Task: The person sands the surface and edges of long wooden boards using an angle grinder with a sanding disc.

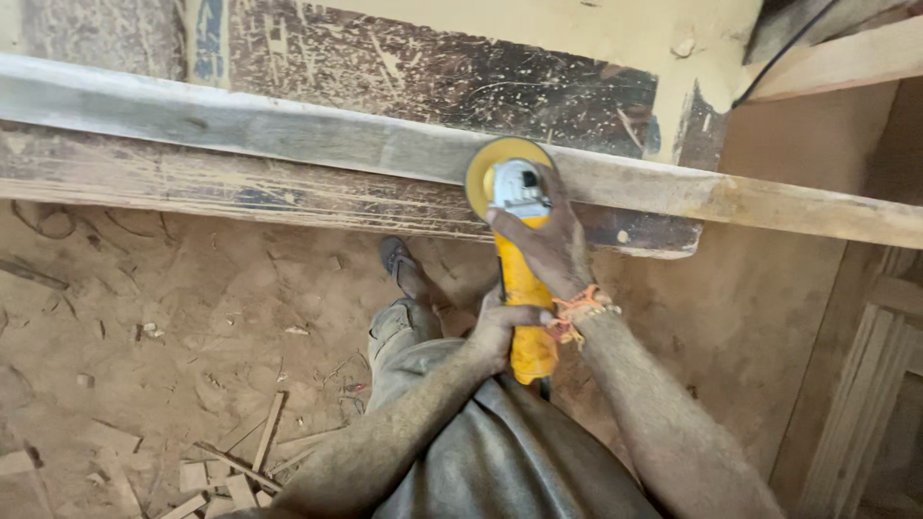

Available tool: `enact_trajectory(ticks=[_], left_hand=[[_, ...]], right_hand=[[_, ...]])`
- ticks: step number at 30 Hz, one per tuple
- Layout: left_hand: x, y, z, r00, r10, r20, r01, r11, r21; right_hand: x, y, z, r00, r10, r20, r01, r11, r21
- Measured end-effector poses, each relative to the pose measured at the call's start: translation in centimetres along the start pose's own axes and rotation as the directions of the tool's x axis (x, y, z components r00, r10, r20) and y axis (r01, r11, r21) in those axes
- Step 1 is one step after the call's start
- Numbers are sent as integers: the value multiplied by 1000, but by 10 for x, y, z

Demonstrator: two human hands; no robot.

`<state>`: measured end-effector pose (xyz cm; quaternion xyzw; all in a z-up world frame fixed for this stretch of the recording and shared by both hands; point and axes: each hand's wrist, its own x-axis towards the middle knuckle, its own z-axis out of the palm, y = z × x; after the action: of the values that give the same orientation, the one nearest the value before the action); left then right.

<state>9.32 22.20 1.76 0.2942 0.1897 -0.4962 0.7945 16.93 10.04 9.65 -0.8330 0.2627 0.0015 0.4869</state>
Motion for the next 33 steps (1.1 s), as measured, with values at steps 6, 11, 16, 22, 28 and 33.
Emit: enact_trajectory(ticks=[6, 11, 16, 22, 28, 33], left_hand=[[12, -38, 30, 991, -96, 97, 96, 995, 11], [25, -70, 51, 983, -175, 54, 171, 983, 72], [52, -109, 75, 966, -219, 140, 206, 973, 100], [77, -138, 123, 954, -254, 161, 235, 964, 128], [105, -160, 149, 938, -301, 170, 241, 922, 301], [104, -151, 126, 979, -171, 113, 116, 916, 385]], right_hand=[[-14, 49, -45, 988, 105, -114, -107, 994, -10], [-24, 95, -77, 972, 123, -202, -105, 990, 97], [-31, 129, -123, 949, 204, -239, -163, 970, 180], [-33, 181, -176, 918, 250, -308, -105, 902, 418], [-36, 209, -223, 875, 188, -445, -123, 978, 171], [-22, 199, -203, 897, -122, -426, 1, 962, -273]])
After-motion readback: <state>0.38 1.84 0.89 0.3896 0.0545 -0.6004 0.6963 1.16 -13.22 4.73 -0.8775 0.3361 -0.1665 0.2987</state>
